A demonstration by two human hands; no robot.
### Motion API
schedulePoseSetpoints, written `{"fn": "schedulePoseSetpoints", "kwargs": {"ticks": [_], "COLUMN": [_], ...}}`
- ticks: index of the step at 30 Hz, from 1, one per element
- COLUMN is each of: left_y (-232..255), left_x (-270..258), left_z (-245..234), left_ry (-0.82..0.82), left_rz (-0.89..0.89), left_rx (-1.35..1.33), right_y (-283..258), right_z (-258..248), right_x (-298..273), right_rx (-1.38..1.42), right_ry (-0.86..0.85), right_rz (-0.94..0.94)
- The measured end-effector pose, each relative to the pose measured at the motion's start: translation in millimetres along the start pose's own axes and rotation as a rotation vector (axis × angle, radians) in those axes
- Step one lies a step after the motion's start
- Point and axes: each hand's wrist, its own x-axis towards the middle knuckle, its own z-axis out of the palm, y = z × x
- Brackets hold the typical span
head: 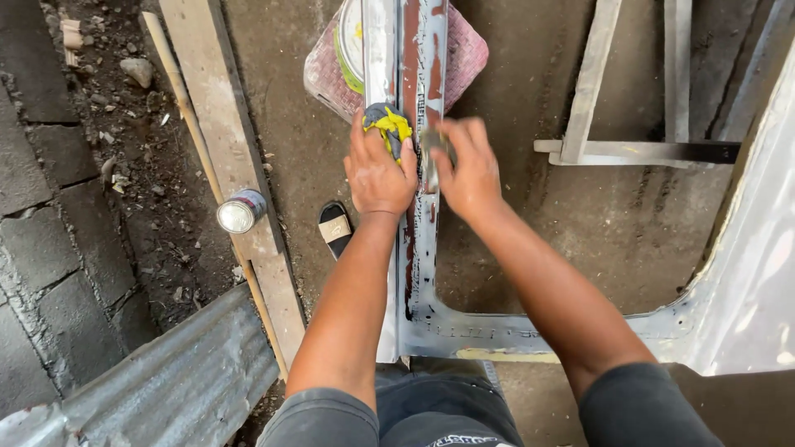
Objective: The person sands a metal frame using a sanding block and a yellow cloth. They repeatedly dip the sanding block into a bucket of water and wipe the frame to remove residue. The person works on different sections of the frame, including the edges and flat surfaces.
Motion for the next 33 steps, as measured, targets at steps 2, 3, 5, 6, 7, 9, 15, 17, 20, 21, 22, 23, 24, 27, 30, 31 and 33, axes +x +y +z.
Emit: {"fn": "schedulePoseSetpoints", "kwargs": {"ticks": [2,3,5,6,7,9,15,17,20,21,22,23,24,27,30,31,33], "left_y": [-3.5,-5.9,-5.3,-3.4,-3.7,-3.5,-0.1,0.3,0.6,2.9,2.8,2.1,1.1,-0.2,-0.5,-1.7,-1.6], "left_x": [-2.0,1.6,2.8,0.5,-0.7,0.9,2.3,2.9,2.2,2.0,-0.6,0.6,2.3,3.7,0.1,0.0,1.8], "left_z": [-0.5,0.1,-0.8,-0.8,-0.7,-0.1,-5.4,-5.3,-7.2,-6.0,-4.3,-4.6,-5.8,-5.2,-4.0,-4.3,-3.7], "left_ry": [0.023,0.056,0.034,0.004,0.002,0.016,0.016,0.009,-0.009,-0.027,-0.031,-0.011,0.009,0.010,0.016,0.011,-0.004], "left_rz": [0.013,0.036,0.017,-0.005,-0.005,0.003,0.015,0.008,-0.015,-0.023,-0.024,-0.012,0.000,0.013,-0.008,-0.011,0.000], "left_rx": [0.013,0.017,0.003,-0.016,-0.013,-0.022,-0.014,-0.010,-0.012,-0.032,-0.037,-0.039,-0.041,-0.030,-0.002,0.002,-0.029], "right_y": [18.1,26.5,28.6,30.9,26.1,15.3,13.5,25.6,39.2,44.7,44.0,40.5,35.8,34.3,15.7,24.6,43.4], "right_z": [8.9,14.1,17.9,18.4,18.4,16.6,9.4,10.2,16.3,15.8,15.3,15.3,15.5,20.8,7.6,11.4,17.0], "right_x": [46.0,73.3,99.0,108.8,102.4,93.5,23.4,67.3,129.8,149.7,148.9,152.2,155.9,89.5,63.5,81.5,119.2], "right_rx": [-0.004,-0.016,0.007,0.023,0.025,0.103,0.077,0.038,0.023,0.033,0.027,0.045,0.063,0.057,0.124,0.126,0.062], "right_ry": [0.051,0.114,0.156,0.194,0.194,0.193,0.081,0.118,0.159,0.170,0.169,0.192,0.214,0.183,0.022,0.018,0.112], "right_rz": [-0.005,-0.020,-0.051,-0.074,-0.072,0.064,-0.002,-0.027,-0.006,0.046,0.049,0.011,-0.026,-0.132,0.104,0.109,-0.004]}}
